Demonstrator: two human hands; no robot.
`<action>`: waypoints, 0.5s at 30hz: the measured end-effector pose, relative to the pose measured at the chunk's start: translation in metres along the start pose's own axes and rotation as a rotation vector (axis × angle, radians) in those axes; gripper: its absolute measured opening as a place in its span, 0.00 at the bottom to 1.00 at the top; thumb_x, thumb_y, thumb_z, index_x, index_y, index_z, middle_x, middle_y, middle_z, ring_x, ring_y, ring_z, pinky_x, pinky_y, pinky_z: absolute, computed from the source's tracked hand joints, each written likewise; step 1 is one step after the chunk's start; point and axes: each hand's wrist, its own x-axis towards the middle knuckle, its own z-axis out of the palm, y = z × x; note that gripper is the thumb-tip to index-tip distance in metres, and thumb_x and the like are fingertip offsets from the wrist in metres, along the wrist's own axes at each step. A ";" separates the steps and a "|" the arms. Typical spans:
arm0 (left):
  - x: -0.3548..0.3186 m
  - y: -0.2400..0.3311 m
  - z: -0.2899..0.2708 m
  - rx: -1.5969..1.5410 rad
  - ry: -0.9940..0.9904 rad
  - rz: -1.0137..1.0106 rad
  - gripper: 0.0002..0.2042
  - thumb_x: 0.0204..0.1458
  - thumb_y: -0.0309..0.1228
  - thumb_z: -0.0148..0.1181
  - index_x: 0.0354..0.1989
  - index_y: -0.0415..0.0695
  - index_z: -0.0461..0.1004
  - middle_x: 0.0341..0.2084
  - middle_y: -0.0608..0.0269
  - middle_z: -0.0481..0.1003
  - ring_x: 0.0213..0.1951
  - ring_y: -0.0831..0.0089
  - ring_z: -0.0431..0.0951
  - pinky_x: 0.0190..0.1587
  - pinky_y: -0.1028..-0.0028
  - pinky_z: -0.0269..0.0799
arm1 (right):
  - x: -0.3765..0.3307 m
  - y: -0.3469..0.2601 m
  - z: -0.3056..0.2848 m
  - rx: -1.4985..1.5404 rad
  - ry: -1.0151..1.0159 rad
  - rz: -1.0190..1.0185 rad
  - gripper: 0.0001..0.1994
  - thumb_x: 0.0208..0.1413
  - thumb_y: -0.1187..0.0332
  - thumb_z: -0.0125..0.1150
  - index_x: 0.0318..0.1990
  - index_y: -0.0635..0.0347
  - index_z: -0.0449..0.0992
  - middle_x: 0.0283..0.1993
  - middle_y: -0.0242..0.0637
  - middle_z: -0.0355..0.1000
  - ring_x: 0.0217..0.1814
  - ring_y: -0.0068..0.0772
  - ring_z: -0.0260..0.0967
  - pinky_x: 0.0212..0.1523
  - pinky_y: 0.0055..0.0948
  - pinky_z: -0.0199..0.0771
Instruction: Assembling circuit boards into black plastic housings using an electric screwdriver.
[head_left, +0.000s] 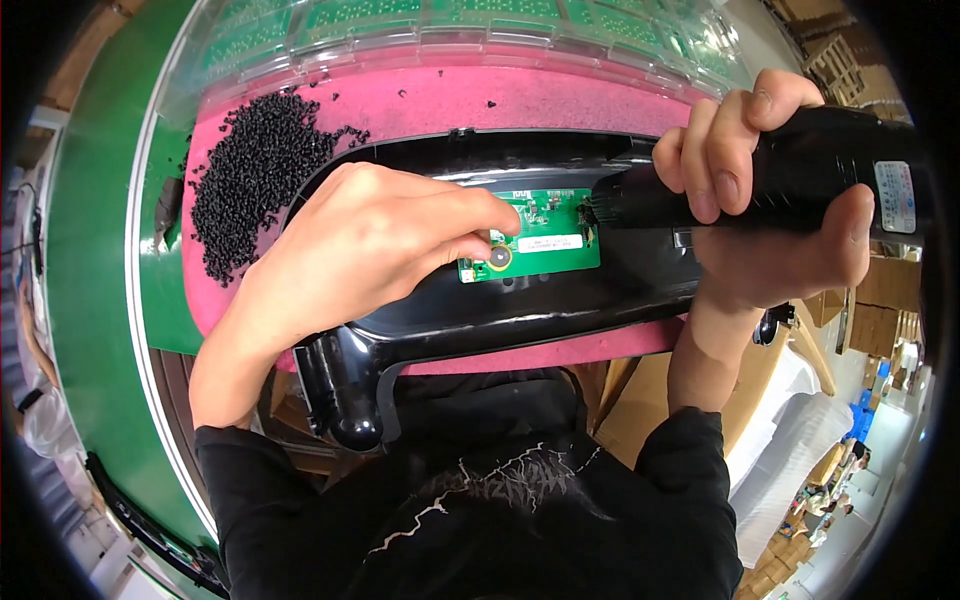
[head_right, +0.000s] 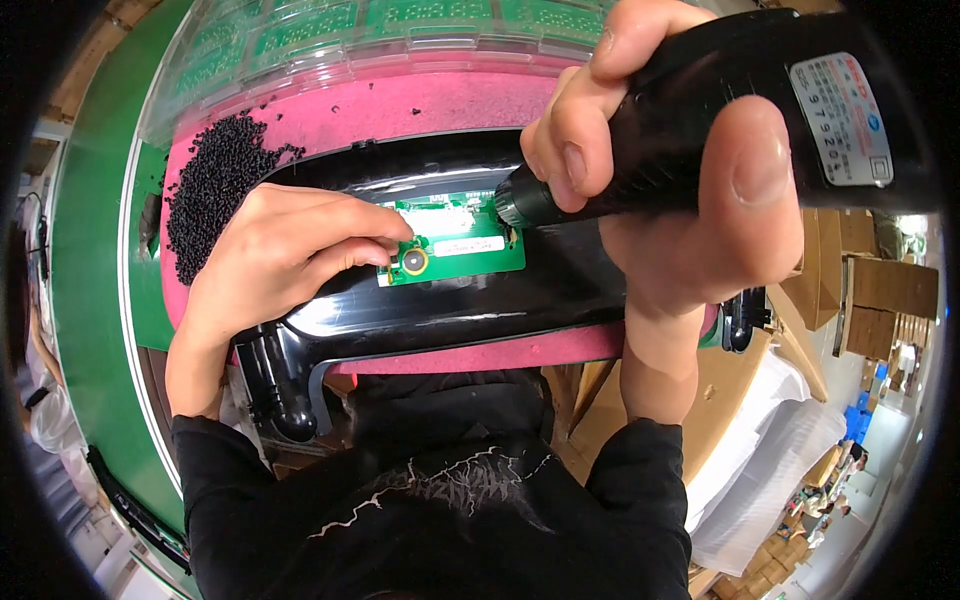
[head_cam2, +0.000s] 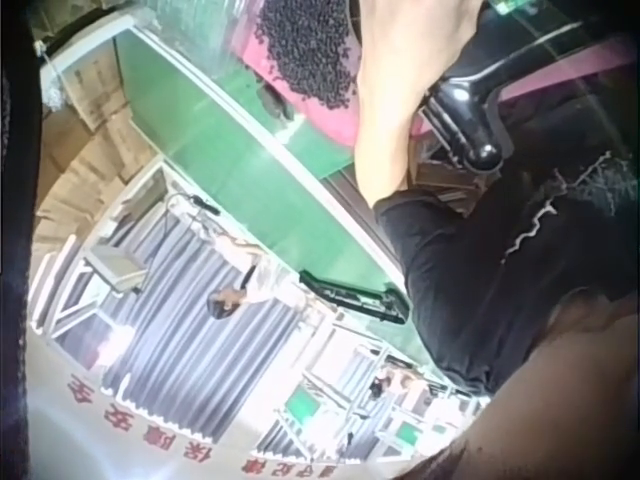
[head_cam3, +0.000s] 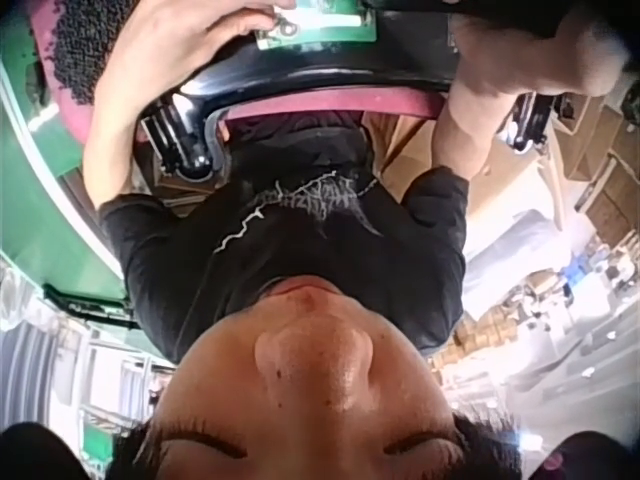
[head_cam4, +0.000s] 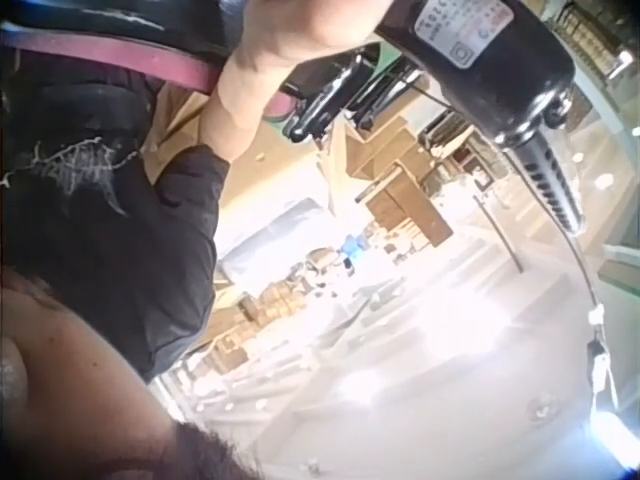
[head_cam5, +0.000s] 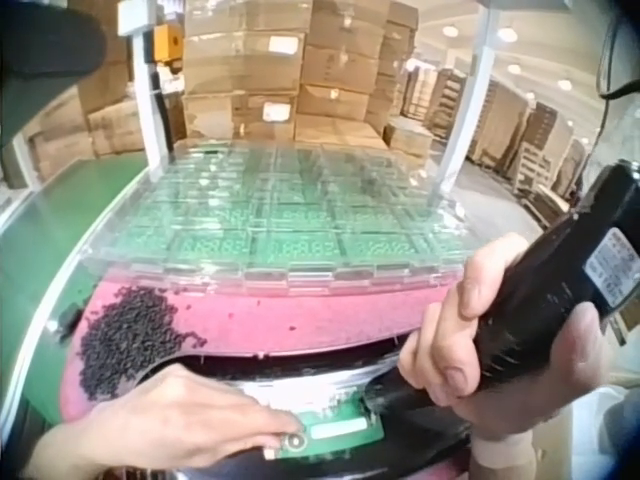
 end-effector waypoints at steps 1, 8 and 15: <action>0.001 0.000 0.000 -0.004 0.001 0.000 0.09 0.46 0.23 0.67 0.36 0.38 0.79 0.28 0.58 0.81 0.29 0.63 0.83 0.32 0.71 0.79 | 0.000 0.000 0.000 -0.010 -0.005 0.000 0.31 0.51 0.37 0.55 0.44 0.60 0.66 0.22 0.27 0.62 0.21 0.21 0.56 0.28 0.27 0.57; 0.002 0.002 -0.002 0.080 -0.122 -0.136 0.05 0.49 0.24 0.65 0.33 0.40 0.77 0.27 0.60 0.81 0.23 0.67 0.82 0.25 0.73 0.77 | 0.005 0.003 0.005 -0.032 0.029 0.072 0.29 0.51 0.38 0.54 0.41 0.58 0.66 0.21 0.25 0.61 0.20 0.21 0.54 0.27 0.25 0.56; 0.000 0.001 -0.005 0.066 -0.146 -0.205 0.06 0.49 0.25 0.65 0.34 0.40 0.77 0.26 0.60 0.81 0.23 0.67 0.82 0.26 0.73 0.77 | 0.004 0.008 0.012 -0.007 0.033 0.029 0.33 0.51 0.36 0.52 0.45 0.61 0.68 0.21 0.25 0.61 0.19 0.20 0.55 0.26 0.26 0.56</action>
